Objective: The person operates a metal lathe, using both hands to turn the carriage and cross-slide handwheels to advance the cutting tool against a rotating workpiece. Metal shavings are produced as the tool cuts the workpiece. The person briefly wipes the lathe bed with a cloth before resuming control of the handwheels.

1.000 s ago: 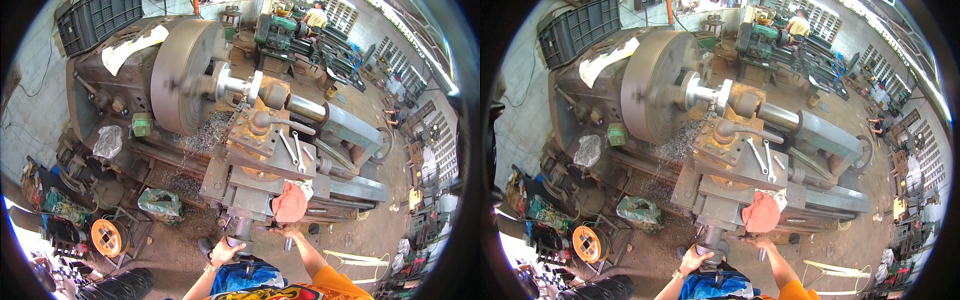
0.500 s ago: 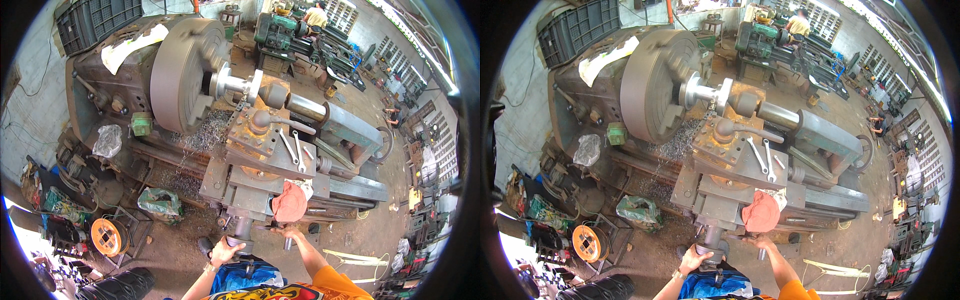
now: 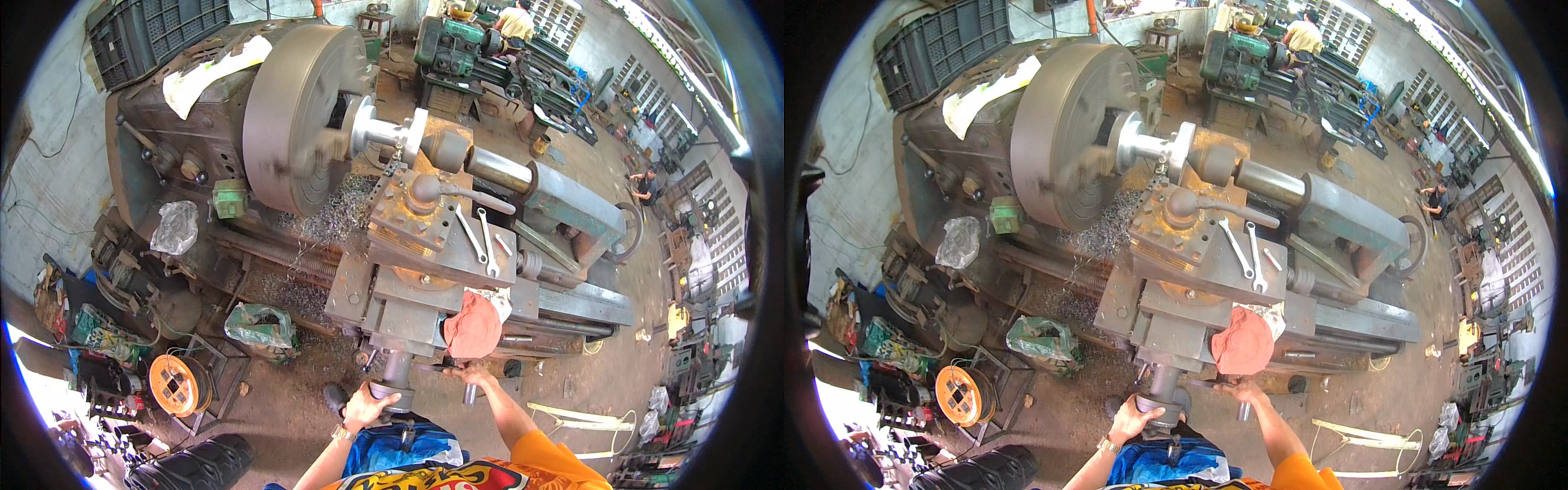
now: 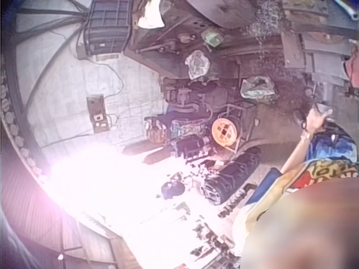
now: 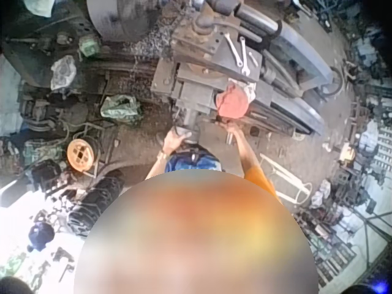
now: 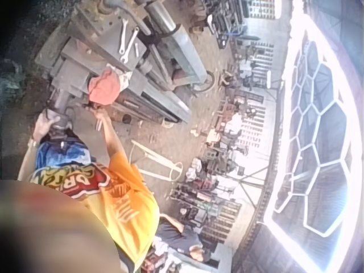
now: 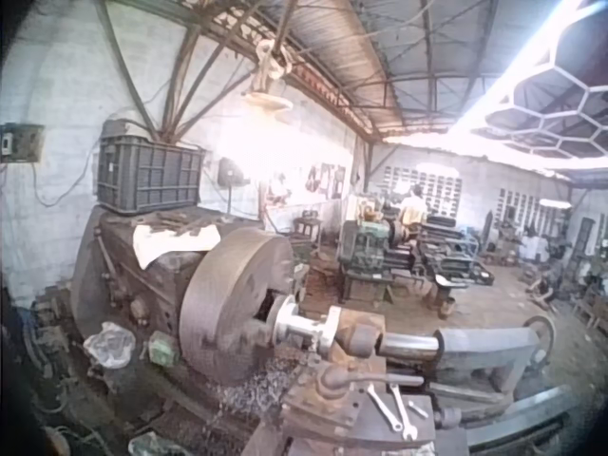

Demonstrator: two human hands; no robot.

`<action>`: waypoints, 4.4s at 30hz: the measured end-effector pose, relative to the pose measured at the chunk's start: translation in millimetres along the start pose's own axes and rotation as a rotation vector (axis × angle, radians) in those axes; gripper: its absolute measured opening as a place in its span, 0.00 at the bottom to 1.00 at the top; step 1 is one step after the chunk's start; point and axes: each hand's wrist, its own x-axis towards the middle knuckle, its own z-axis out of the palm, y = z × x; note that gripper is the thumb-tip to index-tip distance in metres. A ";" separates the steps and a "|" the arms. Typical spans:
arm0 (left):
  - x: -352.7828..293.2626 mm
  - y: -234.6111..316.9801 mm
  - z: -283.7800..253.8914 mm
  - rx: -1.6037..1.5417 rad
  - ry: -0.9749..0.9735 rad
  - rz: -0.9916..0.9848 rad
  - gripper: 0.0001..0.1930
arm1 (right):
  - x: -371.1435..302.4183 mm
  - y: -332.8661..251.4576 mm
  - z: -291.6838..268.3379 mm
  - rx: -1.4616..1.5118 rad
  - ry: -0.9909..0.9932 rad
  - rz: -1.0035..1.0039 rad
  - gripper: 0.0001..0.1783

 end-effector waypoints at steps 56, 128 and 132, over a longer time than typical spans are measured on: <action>6.6 -12.1 6.6 0.033 -0.020 -0.020 0.50 | -4.3 -11.2 -1.9 0.089 0.004 -0.083 0.58; 174.6 -92.8 60.1 0.078 0.180 0.314 0.23 | -28.3 -20.5 -13.9 0.138 0.047 -0.104 0.55; 176.4 -101.3 61.9 -0.085 0.109 0.277 0.21 | -17.7 -9.3 -5.0 0.243 0.121 -0.140 0.52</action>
